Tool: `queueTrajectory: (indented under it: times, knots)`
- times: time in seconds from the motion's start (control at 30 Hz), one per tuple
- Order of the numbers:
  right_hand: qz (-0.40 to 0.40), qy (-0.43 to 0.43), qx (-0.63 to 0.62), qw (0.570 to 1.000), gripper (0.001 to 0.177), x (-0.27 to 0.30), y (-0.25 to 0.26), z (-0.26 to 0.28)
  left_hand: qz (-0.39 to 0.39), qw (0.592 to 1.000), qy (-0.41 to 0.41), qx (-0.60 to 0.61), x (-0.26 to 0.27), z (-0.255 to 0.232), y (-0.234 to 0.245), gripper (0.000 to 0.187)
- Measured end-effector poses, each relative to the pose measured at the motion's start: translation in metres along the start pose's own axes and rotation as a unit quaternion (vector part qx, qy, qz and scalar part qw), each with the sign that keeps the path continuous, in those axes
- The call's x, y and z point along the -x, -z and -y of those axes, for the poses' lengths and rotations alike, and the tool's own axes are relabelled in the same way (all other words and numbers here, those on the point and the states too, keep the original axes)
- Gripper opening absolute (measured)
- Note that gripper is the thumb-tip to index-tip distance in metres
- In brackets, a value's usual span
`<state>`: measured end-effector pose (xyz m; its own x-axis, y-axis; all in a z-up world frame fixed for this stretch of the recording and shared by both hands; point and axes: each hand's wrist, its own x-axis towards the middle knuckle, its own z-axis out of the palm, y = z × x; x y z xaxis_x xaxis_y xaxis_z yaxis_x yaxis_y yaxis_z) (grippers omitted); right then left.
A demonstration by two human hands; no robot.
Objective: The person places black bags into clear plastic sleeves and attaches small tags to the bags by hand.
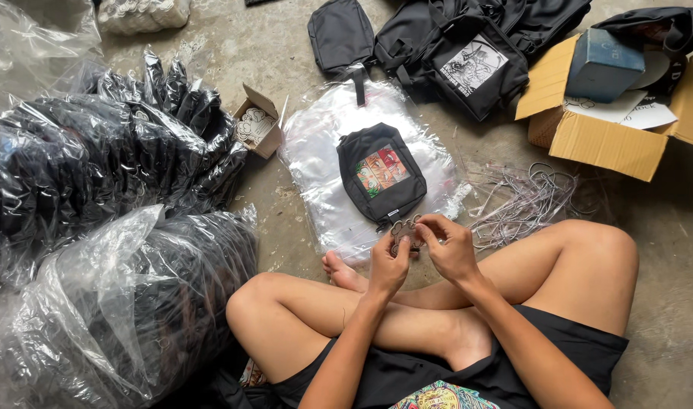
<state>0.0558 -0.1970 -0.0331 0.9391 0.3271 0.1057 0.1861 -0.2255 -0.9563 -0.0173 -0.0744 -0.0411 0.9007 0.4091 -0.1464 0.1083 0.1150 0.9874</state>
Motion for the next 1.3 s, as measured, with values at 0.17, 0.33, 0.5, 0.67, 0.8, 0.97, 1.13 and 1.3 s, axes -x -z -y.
queueTrajectory:
  times: [0.17,0.33,0.5,0.67,0.8,0.97,1.13,1.3]
  knots:
    - [-0.029,0.02,0.059,0.998,0.004,0.007,-0.012,-0.018,-0.013,1.0,-0.001,-0.01,0.0,-0.005,-0.002,0.019]
    - [-0.039,0.026,0.062,0.997,0.006,0.007,-0.012,-0.012,-0.025,0.996,-0.025,-0.079,-0.002,0.009,-0.003,0.018]
    - [-0.051,0.041,0.055,0.996,0.005,0.005,-0.009,-0.016,-0.02,0.97,-0.156,-0.186,-0.002,-0.002,-0.003,0.014]
    - [-0.038,0.049,0.052,0.997,0.005,0.003,-0.006,-0.006,0.004,0.961,-0.188,-0.204,0.0,-0.007,-0.004,0.02]
    - [0.006,0.032,0.011,0.999,0.017,-0.002,0.005,-0.004,0.041,0.941,-0.232,-0.243,-0.002,0.001,-0.001,0.025]
    - [0.08,0.038,0.0,0.996,0.01,-0.008,0.02,-0.019,0.12,0.947,-0.171,-0.244,0.0,-0.022,0.015,0.036]
    - [0.134,0.052,0.0,0.99,0.01,-0.012,0.023,-0.016,0.131,0.987,0.004,-0.096,-0.01,-0.009,0.021,0.059]
    - [0.205,0.073,0.079,0.973,0.01,-0.013,0.025,-0.02,0.106,0.989,0.097,-0.043,-0.025,0.04,0.024,0.009]
